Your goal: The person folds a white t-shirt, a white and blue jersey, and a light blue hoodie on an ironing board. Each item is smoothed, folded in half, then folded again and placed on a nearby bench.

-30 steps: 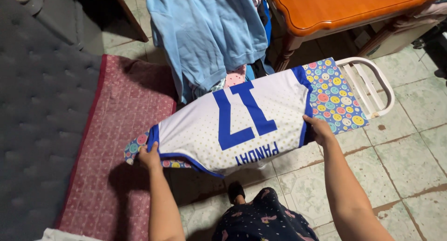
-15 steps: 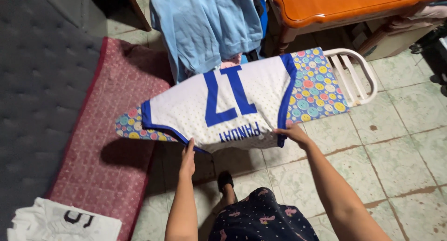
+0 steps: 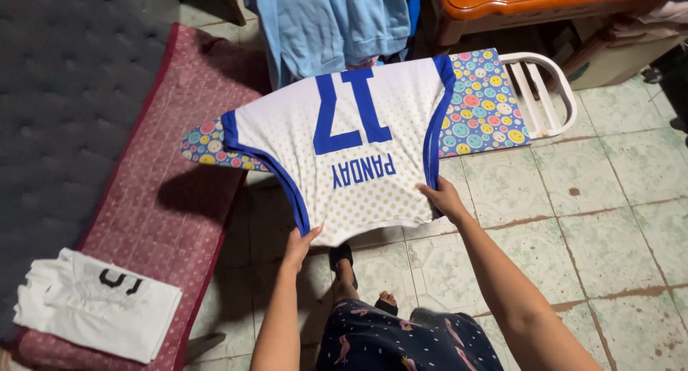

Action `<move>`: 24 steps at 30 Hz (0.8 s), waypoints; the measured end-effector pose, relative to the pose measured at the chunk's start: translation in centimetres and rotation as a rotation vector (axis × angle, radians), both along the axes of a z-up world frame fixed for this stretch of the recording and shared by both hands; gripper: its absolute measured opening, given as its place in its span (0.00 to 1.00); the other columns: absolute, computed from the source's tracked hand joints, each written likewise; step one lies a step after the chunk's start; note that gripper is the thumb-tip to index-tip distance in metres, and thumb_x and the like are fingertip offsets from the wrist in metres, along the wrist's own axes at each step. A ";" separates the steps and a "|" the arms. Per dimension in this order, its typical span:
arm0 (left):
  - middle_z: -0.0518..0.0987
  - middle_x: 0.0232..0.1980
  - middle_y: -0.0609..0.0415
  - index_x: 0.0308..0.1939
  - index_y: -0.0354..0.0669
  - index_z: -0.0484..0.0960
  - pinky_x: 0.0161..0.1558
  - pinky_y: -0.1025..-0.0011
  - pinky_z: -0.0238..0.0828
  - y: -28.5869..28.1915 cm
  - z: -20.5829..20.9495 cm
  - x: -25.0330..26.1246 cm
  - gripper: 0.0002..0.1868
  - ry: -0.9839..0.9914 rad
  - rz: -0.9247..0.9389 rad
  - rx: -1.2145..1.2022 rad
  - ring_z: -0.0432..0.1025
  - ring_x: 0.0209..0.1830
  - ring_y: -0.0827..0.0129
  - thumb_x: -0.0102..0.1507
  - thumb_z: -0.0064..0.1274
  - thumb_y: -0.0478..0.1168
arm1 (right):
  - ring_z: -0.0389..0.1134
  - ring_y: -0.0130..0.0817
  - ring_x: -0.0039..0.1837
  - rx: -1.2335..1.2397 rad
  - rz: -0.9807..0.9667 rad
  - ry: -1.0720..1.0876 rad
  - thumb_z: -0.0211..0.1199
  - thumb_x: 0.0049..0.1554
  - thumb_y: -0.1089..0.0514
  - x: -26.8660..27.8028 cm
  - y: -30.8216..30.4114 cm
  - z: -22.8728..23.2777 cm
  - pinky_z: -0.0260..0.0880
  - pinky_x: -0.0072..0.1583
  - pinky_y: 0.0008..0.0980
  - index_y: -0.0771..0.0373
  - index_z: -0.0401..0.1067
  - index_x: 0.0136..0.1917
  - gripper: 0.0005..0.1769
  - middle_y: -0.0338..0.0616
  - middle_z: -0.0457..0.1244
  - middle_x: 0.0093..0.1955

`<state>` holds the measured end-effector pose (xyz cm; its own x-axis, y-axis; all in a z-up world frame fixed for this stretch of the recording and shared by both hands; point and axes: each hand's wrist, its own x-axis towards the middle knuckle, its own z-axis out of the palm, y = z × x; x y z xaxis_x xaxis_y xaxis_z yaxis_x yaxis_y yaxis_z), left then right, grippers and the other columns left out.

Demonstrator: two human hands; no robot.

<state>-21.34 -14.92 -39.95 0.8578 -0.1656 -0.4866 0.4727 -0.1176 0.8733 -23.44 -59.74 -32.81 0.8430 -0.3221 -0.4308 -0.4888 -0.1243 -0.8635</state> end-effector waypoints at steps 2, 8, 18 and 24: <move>0.83 0.39 0.60 0.46 0.39 0.86 0.44 0.73 0.68 0.0 0.6 -1.0 0.19 -0.016 0.072 -0.029 0.72 0.38 0.78 0.58 0.64 0.49 | 0.58 0.27 0.31 -0.055 0.068 0.064 0.73 0.54 0.48 -0.6 0.2 0.8 0.57 0.35 0.33 0.67 0.74 0.41 0.19 0.38 0.61 0.30; 0.73 0.25 0.58 0.34 0.36 0.82 0.33 0.68 0.61 0.8 4.4 -3.2 0.19 -0.005 0.188 0.232 0.63 0.26 0.74 0.62 0.62 0.51 | 0.69 0.30 0.42 -0.247 0.089 0.036 0.73 0.53 0.44 -4.1 -0.5 2.2 0.67 0.47 0.28 0.65 0.82 0.46 0.21 0.46 0.72 0.41; 0.73 0.69 0.37 0.43 0.34 0.91 0.64 0.58 0.56 1.1 11.5 0.0 0.17 -0.961 0.127 0.455 0.61 0.68 0.41 0.65 0.60 0.47 | 0.29 0.56 0.87 -0.449 0.112 -0.460 0.71 0.53 0.47 -1.7 0.2 6.0 0.35 0.79 0.50 0.49 0.84 0.49 0.12 0.51 0.44 0.87; 0.73 0.61 0.40 0.58 0.34 0.83 0.60 0.67 0.62 1.4 13.7 9.3 0.22 -0.649 0.079 0.029 0.61 0.62 0.62 0.69 0.57 0.49 | 0.36 0.43 0.87 -0.094 0.104 -0.400 0.71 0.52 0.46 6.1 -1.3 8.5 0.40 0.78 0.43 0.50 0.73 0.68 0.31 0.53 0.52 0.80</move>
